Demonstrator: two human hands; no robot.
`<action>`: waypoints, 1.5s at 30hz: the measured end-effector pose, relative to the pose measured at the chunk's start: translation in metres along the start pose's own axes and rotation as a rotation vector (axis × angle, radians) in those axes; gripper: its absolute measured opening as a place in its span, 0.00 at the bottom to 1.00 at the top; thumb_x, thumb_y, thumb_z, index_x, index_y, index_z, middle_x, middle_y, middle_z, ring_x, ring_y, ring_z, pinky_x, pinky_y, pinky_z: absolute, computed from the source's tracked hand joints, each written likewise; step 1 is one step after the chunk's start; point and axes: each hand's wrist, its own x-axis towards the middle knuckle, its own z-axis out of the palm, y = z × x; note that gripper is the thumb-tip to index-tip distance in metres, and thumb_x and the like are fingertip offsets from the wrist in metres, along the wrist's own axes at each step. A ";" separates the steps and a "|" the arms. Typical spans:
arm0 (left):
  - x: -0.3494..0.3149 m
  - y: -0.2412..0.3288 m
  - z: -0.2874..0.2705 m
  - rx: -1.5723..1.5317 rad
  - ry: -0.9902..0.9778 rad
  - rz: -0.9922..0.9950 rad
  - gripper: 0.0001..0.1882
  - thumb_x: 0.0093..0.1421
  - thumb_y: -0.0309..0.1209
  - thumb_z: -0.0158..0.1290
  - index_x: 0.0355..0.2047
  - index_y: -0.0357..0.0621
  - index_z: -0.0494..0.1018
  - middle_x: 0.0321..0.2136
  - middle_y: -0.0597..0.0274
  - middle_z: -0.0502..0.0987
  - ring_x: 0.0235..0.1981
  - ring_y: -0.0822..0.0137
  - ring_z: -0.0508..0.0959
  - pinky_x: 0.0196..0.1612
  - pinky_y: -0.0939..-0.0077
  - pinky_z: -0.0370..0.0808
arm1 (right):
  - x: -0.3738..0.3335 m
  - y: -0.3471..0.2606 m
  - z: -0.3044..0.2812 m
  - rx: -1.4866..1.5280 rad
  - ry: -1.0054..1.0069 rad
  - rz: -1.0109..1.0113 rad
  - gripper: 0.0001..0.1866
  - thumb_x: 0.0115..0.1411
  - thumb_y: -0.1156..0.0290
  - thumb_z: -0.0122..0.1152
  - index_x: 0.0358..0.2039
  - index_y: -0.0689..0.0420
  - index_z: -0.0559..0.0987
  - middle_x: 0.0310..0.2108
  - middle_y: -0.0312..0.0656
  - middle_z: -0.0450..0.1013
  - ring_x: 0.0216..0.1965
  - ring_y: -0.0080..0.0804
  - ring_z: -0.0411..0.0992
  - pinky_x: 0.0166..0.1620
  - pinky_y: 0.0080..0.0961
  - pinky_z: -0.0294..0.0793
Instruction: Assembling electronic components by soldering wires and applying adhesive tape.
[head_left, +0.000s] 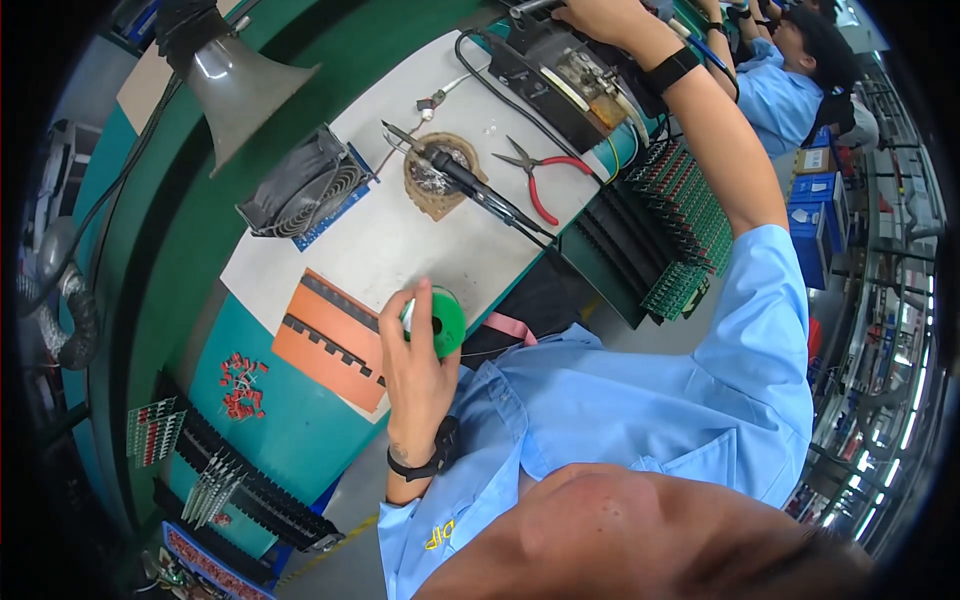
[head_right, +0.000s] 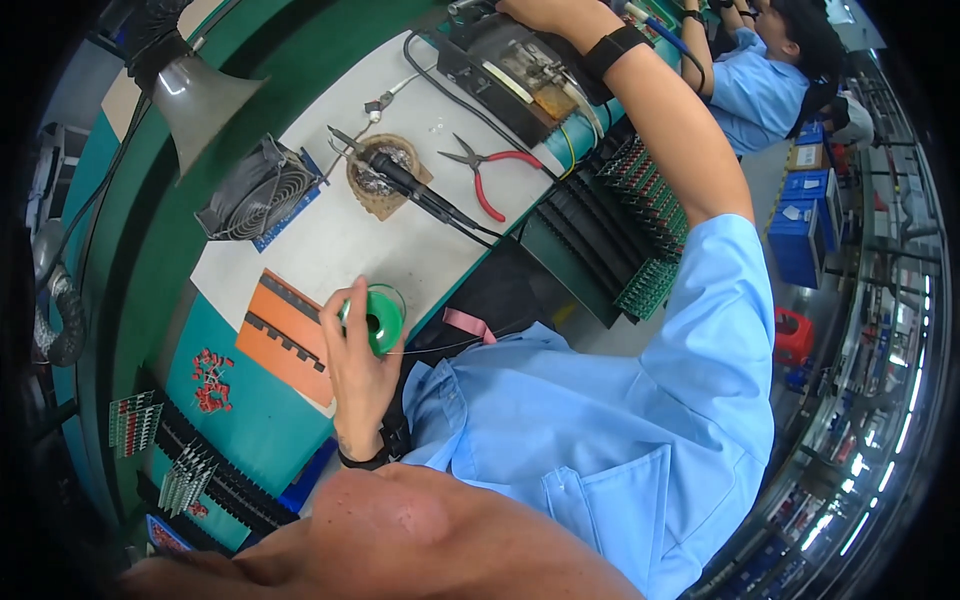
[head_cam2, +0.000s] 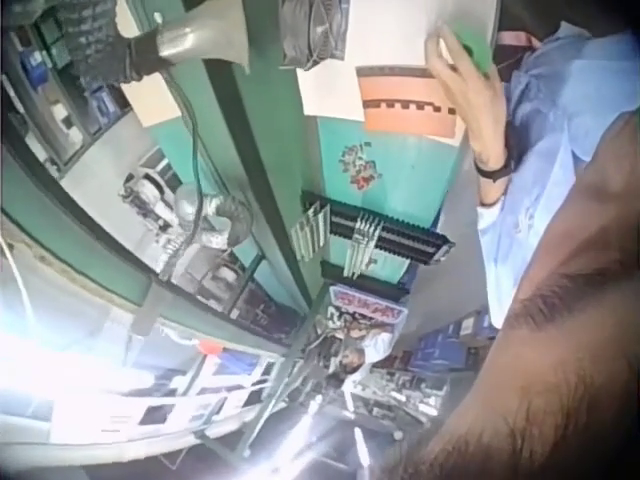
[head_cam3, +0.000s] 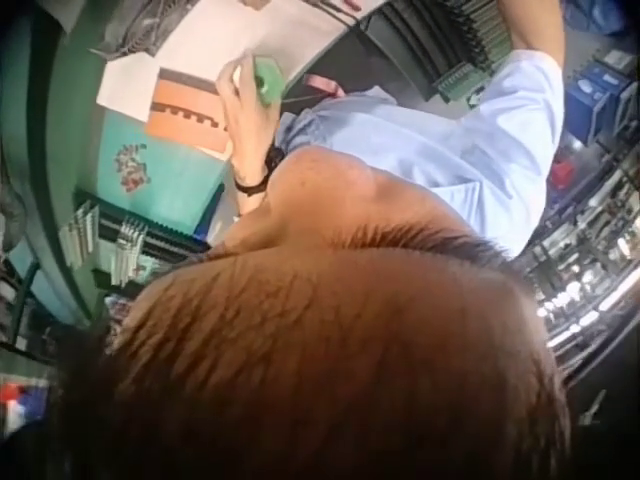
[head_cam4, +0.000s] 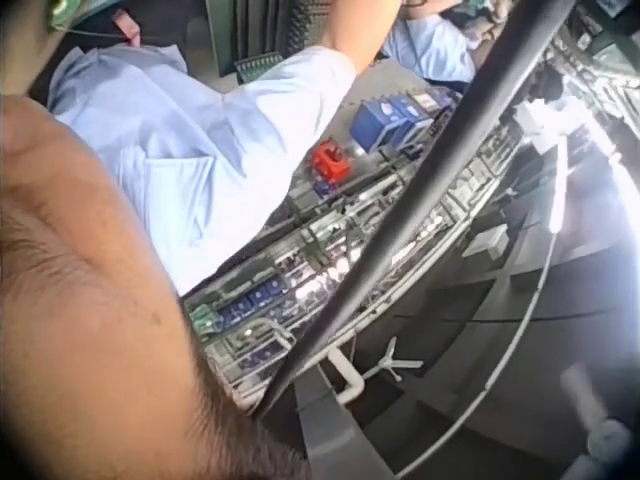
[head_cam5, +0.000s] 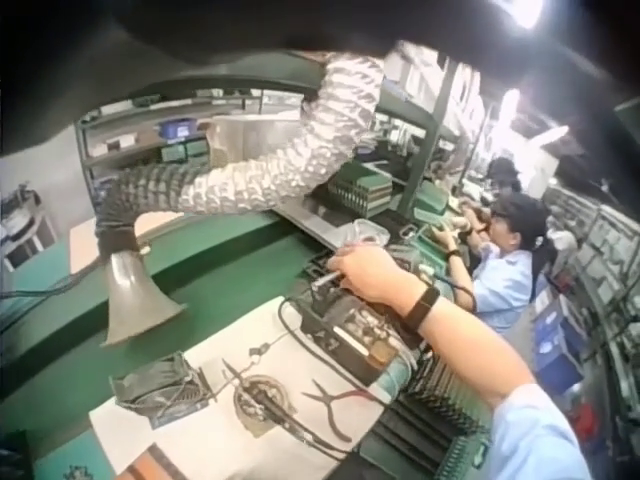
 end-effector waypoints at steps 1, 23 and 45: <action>0.004 0.001 -0.003 0.023 -0.035 -0.006 0.44 0.44 0.17 0.66 0.63 0.43 0.64 0.53 0.47 0.66 0.53 0.47 0.71 0.52 0.61 0.74 | 0.006 0.009 0.009 -0.096 -0.066 0.036 0.11 0.52 0.70 0.61 0.37 0.58 0.79 0.34 0.49 0.78 0.39 0.49 0.76 0.43 0.40 0.75; 0.051 0.018 -0.042 0.093 -0.532 0.007 0.39 0.44 0.12 0.59 0.59 0.46 0.66 0.56 0.50 0.66 0.57 0.46 0.68 0.55 0.57 0.73 | -0.083 -0.135 0.045 0.206 -0.279 0.657 0.14 0.59 0.64 0.63 0.41 0.59 0.80 0.33 0.50 0.76 0.32 0.52 0.76 0.37 0.41 0.77; 0.160 0.125 -0.073 0.070 -0.208 0.068 0.40 0.47 0.25 0.67 0.60 0.36 0.62 0.46 0.44 0.71 0.45 0.42 0.76 0.44 0.56 0.76 | -0.116 -0.221 -0.085 1.293 -0.316 0.633 0.13 0.65 0.69 0.59 0.47 0.62 0.79 0.28 0.44 0.78 0.28 0.34 0.79 0.32 0.29 0.76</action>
